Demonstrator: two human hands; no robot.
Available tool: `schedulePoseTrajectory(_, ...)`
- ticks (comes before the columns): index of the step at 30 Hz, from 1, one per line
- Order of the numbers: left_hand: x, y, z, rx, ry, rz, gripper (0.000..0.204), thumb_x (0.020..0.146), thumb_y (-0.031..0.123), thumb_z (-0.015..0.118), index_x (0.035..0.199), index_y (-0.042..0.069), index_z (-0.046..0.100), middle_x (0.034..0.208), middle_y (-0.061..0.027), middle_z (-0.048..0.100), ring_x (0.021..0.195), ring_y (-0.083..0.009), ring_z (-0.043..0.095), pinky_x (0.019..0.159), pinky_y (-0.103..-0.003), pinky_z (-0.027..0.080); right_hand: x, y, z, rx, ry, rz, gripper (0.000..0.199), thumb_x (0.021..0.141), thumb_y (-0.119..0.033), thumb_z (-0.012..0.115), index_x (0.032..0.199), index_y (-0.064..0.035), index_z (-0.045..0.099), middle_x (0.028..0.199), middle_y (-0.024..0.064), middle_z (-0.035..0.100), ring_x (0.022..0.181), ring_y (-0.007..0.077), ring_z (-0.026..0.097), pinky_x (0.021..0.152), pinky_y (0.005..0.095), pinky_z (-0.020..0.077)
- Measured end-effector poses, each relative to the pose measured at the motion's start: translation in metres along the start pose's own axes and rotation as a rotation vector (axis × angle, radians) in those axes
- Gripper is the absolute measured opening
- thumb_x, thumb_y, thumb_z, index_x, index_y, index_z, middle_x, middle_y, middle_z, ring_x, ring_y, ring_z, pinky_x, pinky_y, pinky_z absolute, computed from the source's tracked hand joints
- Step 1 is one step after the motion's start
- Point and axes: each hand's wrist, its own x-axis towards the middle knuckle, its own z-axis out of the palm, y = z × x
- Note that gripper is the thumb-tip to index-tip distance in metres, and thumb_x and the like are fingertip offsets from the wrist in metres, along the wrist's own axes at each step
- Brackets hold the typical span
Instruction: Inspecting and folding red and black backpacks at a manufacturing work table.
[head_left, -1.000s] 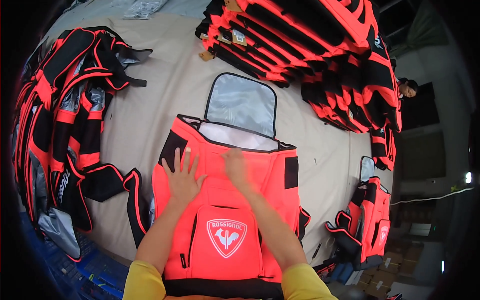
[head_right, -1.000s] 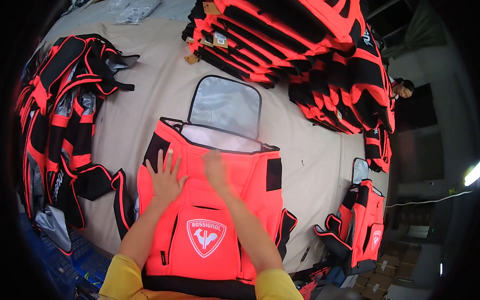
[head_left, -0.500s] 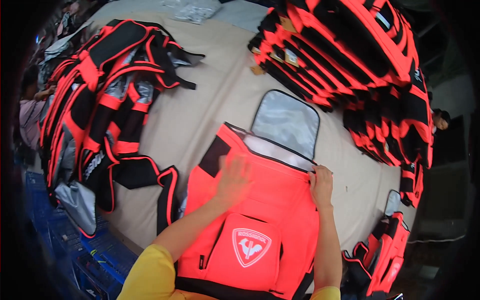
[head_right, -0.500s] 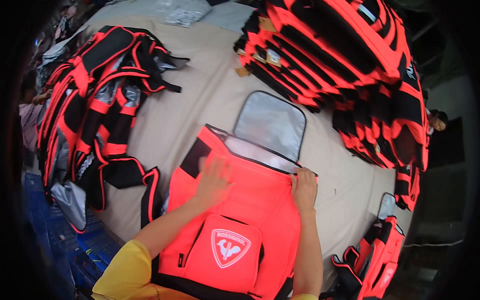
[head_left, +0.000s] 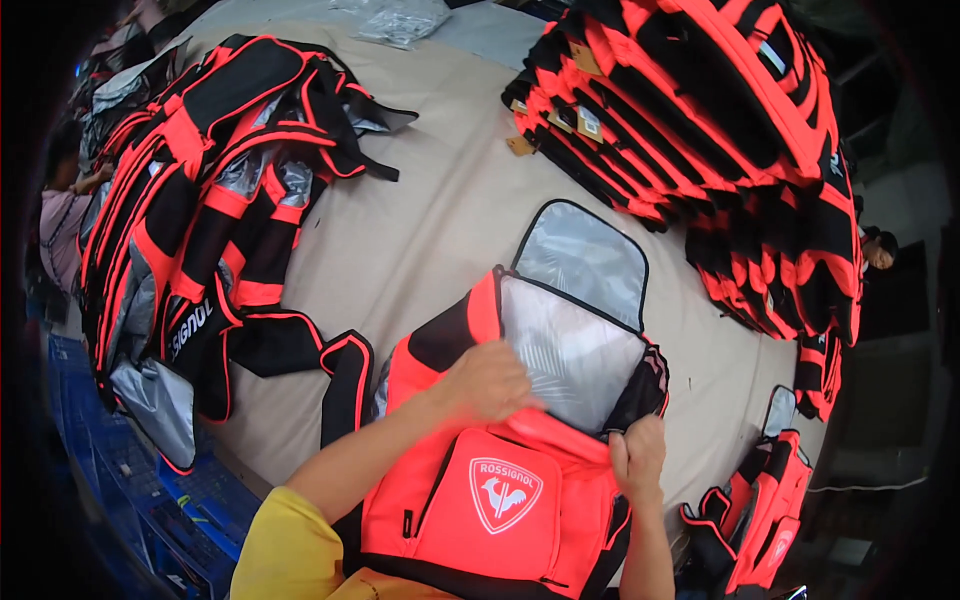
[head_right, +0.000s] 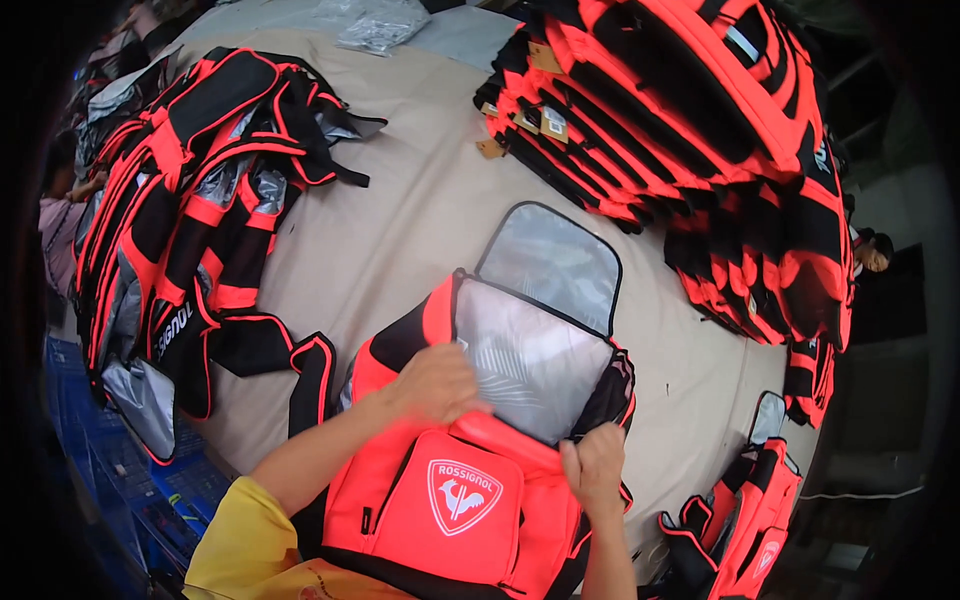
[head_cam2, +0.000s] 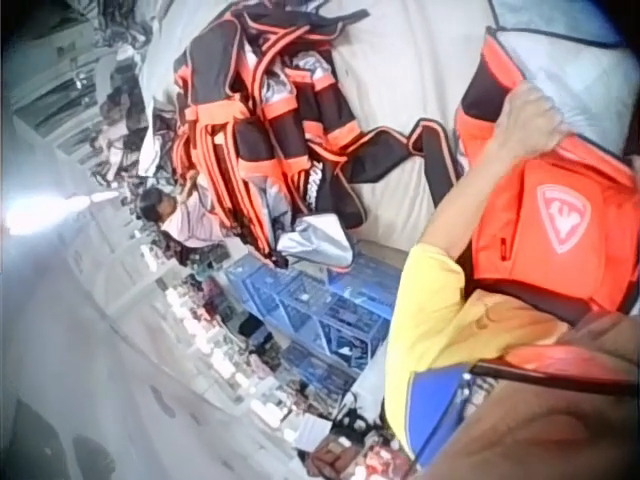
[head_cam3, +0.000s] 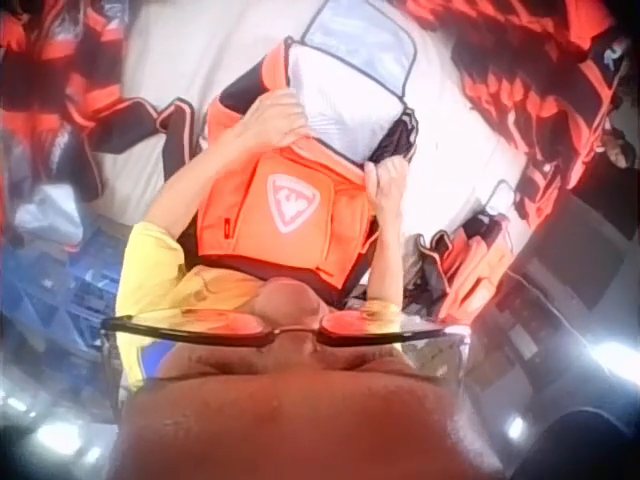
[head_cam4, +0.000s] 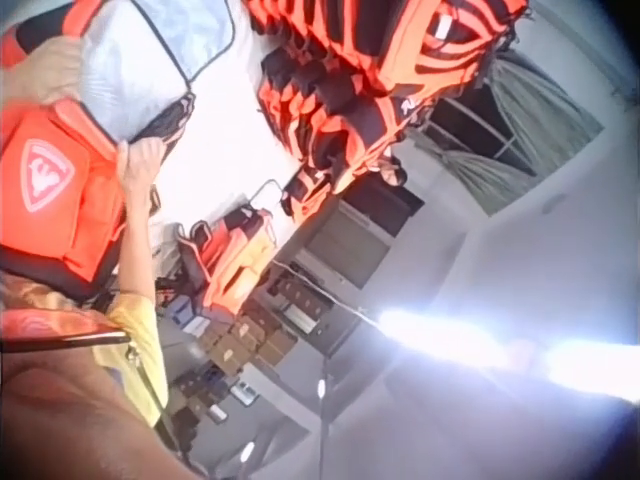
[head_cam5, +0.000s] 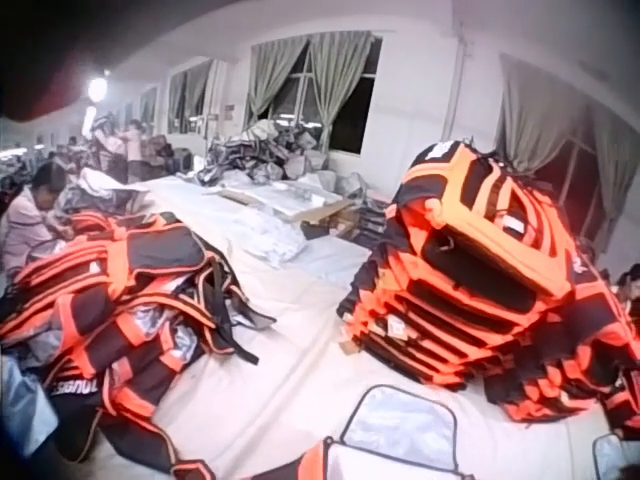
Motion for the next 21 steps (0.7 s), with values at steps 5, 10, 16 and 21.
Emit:
schedulePoseTrajectory(5,-0.042,0.071,0.014,-0.157,-0.098,0.005,0.046,0.087,0.03,0.08,0.054,0.012,0.054,0.055,-0.0034,0.049,0.056,-0.0258,0.053,0.065,-0.037,0.041,-0.032,-0.05,0.025,0.308,-0.114,0.003,0.046,0.084,-0.005,0.08,0.056,-0.0075,0.043,0.059,0.0073,0.04,0.055,0.0289,0.045,0.058,0.0418,0.036)
schedulePoseTrajectory(10,-0.061,0.081,0.02,-0.107,-0.397,0.026,0.044,0.086,0.034,0.076,0.049,0.012,0.062,0.049,-0.005,0.055,0.05,-0.026,0.056,0.066,-0.039,0.042,-0.058,-0.06,0.051,0.396,-0.265,0.057,0.044,0.088,-0.009,0.078,0.056,-0.006,0.049,0.057,0.0093,0.048,0.052,0.0274,0.052,0.058,0.0406,0.0372)
schedulePoseTrajectory(16,-0.069,0.082,0.043,-0.073,-0.365,0.087,0.045,0.088,0.036,0.072,0.05,0.014,0.064,0.051,-0.0064,0.059,0.05,-0.0278,0.055,0.065,-0.041,0.041,-0.078,-0.053,0.071,0.324,-0.252,0.051,0.043,0.093,-0.017,0.074,0.055,-0.0073,0.054,0.056,0.0089,0.054,0.057,0.0285,0.058,0.063,0.0412,0.0424)
schedulePoseTrajectory(21,-0.095,0.089,0.027,0.027,-0.226,0.07,0.038,0.079,0.023,0.081,0.051,0.015,0.057,0.051,-0.0031,0.051,0.05,-0.0241,0.052,0.063,-0.041,0.04,-0.067,-0.068,0.074,0.295,-0.284,0.07,0.042,0.096,-0.026,0.068,0.059,-0.0056,0.065,0.063,0.0113,0.066,0.063,0.0308,0.065,0.07,0.0441,0.0473)
